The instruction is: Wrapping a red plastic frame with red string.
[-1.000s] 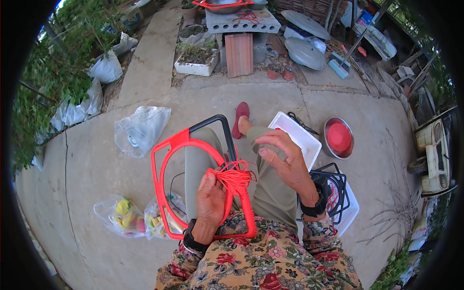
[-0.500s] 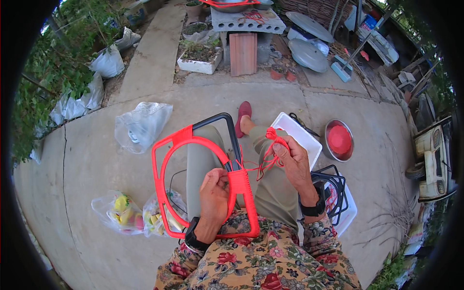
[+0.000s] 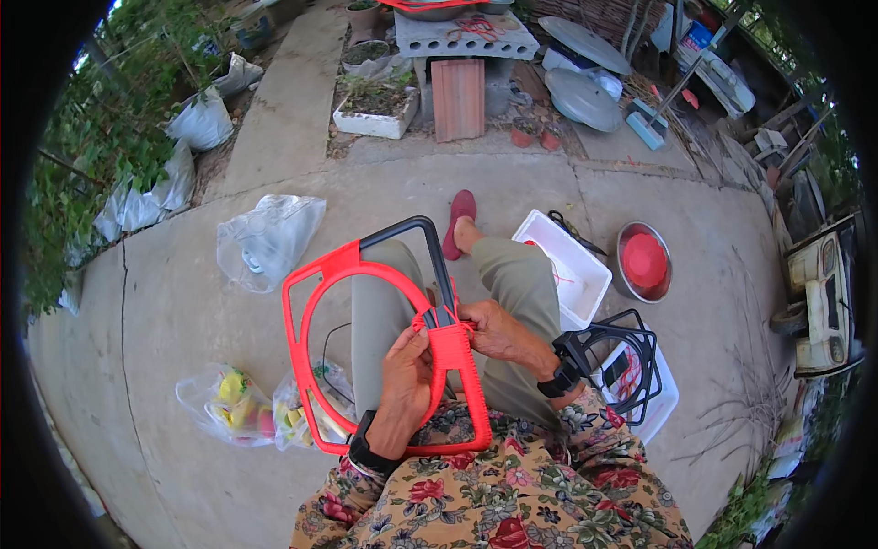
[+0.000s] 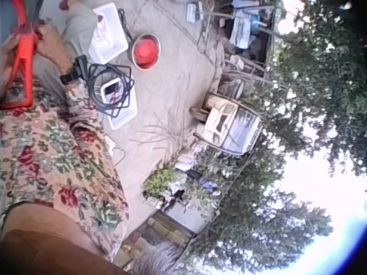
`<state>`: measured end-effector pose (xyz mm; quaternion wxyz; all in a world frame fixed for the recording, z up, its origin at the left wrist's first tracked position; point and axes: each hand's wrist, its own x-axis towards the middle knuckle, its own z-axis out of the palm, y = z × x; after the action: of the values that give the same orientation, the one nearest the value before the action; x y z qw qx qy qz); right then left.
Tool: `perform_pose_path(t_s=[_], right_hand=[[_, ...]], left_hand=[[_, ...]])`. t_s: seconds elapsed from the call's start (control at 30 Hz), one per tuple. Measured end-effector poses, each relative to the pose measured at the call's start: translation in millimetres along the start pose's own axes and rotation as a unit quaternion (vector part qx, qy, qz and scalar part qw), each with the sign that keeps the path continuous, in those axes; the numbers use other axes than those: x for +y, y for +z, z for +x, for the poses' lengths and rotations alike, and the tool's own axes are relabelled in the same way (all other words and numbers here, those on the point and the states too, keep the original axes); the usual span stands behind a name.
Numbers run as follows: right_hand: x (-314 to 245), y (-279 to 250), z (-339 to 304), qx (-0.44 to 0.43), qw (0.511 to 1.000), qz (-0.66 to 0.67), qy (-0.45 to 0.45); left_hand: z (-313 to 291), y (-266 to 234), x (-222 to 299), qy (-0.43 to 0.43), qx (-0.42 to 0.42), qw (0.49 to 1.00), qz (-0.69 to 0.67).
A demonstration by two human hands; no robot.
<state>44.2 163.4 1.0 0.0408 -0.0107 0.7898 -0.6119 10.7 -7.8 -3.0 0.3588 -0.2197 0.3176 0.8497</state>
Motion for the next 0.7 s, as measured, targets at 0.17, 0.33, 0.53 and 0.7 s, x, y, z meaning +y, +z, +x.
perform_pose_path(t_s=[0.17,0.33,0.53,0.7], right_hand=[[-1.7,1.6,-6.8,0.099,0.994,-0.023,-0.04],[-31.8,-10.3,-31.2,0.264,0.962,0.065,0.032],[-39.6,-3.8,-39.3,0.114,0.987,0.084,0.075],[-10.5,0.7,-28.9,0.173,0.959,0.162,0.154]], left_hand=[[0.6,1.7,-2.2,0.011,-0.018,1.0,0.001],[-5.9,-3.3,-3.0,0.085,-0.013,0.996,-0.029],[-13.7,5.3,-2.1,0.149,-0.014,0.989,0.014],[-15.8,5.3,-3.0,0.182,-0.01,0.982,0.041]])
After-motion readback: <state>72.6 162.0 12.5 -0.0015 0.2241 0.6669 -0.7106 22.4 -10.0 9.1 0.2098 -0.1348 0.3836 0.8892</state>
